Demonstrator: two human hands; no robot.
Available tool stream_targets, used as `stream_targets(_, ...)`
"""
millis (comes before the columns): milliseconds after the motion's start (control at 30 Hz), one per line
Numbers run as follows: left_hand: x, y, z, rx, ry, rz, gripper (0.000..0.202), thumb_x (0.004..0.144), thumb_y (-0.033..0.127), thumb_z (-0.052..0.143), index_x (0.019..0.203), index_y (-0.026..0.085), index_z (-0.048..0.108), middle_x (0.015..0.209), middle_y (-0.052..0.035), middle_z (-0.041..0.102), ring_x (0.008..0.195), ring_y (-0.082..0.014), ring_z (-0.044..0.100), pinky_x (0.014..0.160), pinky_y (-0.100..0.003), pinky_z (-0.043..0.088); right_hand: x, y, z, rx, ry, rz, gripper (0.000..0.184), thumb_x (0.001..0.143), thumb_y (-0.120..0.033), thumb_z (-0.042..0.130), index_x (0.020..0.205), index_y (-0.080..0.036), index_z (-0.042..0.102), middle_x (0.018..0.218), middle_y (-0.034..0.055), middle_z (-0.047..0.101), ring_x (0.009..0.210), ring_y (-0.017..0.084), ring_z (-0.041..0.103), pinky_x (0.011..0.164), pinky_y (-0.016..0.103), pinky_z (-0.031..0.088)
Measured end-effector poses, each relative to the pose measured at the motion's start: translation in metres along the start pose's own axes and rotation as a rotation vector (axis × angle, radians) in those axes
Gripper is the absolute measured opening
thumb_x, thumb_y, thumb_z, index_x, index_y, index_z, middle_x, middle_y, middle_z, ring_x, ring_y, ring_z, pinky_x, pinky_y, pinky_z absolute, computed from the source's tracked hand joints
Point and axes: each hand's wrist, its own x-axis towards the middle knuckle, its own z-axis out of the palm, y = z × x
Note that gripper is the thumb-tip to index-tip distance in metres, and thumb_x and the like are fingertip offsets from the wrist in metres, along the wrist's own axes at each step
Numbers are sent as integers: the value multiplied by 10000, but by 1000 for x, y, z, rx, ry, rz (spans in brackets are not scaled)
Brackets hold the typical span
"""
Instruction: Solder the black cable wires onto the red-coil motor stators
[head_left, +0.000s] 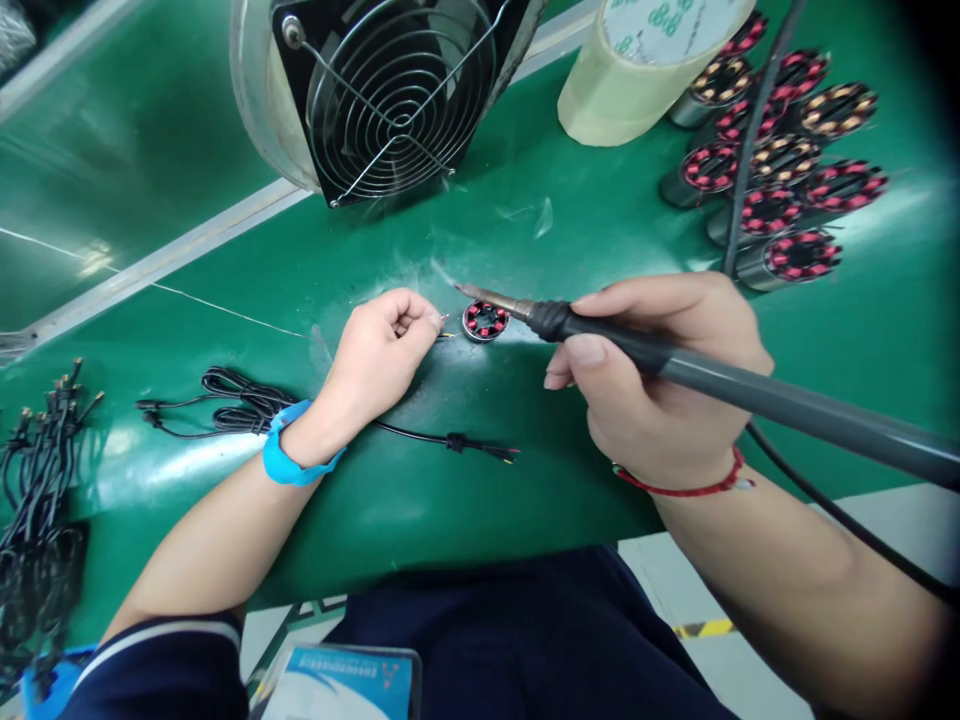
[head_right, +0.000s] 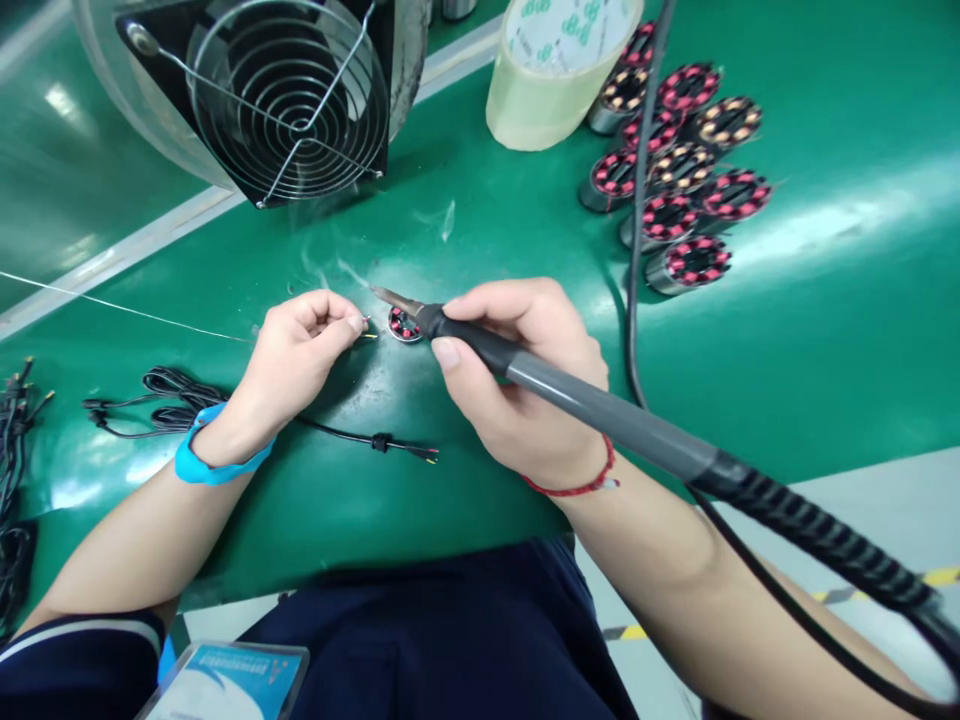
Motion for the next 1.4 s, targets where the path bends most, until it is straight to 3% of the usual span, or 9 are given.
stream_targets(200, 2, 1, -1, 17, 10, -1, 107, 795, 185, 580, 692, 155, 584, 600, 38, 511, 532, -72, 403, 511, -230, 300, 3, 3, 2, -23, -102, -101, 221, 879, -282, 660, 1099, -279, 640, 997, 35, 726, 854, 192, 730, 775, 357, 619)
stream_targets(300, 1, 1, 0, 12, 13, -9, 109, 790, 197, 583, 689, 157, 591, 588, 38, 510, 522, -76, 406, 504, -232, 298, 9, -2, 2, -36, -210, -37, 304, 912, -293, 618, 1215, -298, 598, 1094, 28, 718, 825, 179, 730, 784, 362, 620)
stream_targets(433, 2, -1, -1, 26, 21, -27, 104, 787, 216, 591, 699, 161, 604, 589, 36, 529, 528, -85, 418, 513, -236, 310, 23, -10, 2, -89, -360, 90, 287, 946, -267, 545, 1228, -303, 581, 1004, -3, 730, 789, 170, 730, 750, 337, 607)
stream_targets(600, 4, 0, -2, 50, 24, -16, 107, 773, 228, 585, 695, 160, 612, 626, 27, 573, 570, -95, 459, 560, -240, 354, 39, -9, 11, -173, -519, 97, 341, 859, -199, 585, 1191, -276, 570, 1007, 23, 730, 941, 246, 711, 807, 390, 572)
stream_targets(733, 4, -1, -2, 31, 24, -20, 111, 767, 238, 577, 697, 157, 607, 626, 27, 570, 569, -92, 456, 558, -239, 345, 40, -1, 25, -177, -506, 102, 443, 817, -148, 547, 1248, -246, 520, 1094, 48, 717, 1005, 257, 685, 893, 439, 531)
stream_targets(1033, 4, -2, -2, 33, 16, -24, 114, 769, 248, 579, 707, 157, 611, 630, 27, 572, 575, -92, 454, 560, -240, 340, 31, 18, 41, -124, -487, 70, 443, 814, -123, 473, 1248, -211, 486, 951, 32, 728, 934, 204, 686, 910, 407, 502)
stream_targets(1267, 0, 0, -4, 19, 3, 21, 100, 776, 234, 564, 723, 159, 602, 647, 31, 557, 585, -87, 444, 574, -242, 348, 31, 21, 42, -116, -488, 36, 445, 810, -115, 466, 1247, -200, 477, 897, 29, 715, 888, 205, 666, 879, 396, 504)
stream_targets(1400, -3, -2, -4, -70, 28, 50, 58, 770, 158, 526, 805, 173, 570, 664, 44, 526, 559, -78, 424, 543, -234, 338, 27, 16, 36, -108, -393, 7, 480, 794, -121, 502, 1257, -246, 468, 953, 20, 692, 890, 188, 639, 889, 378, 500)
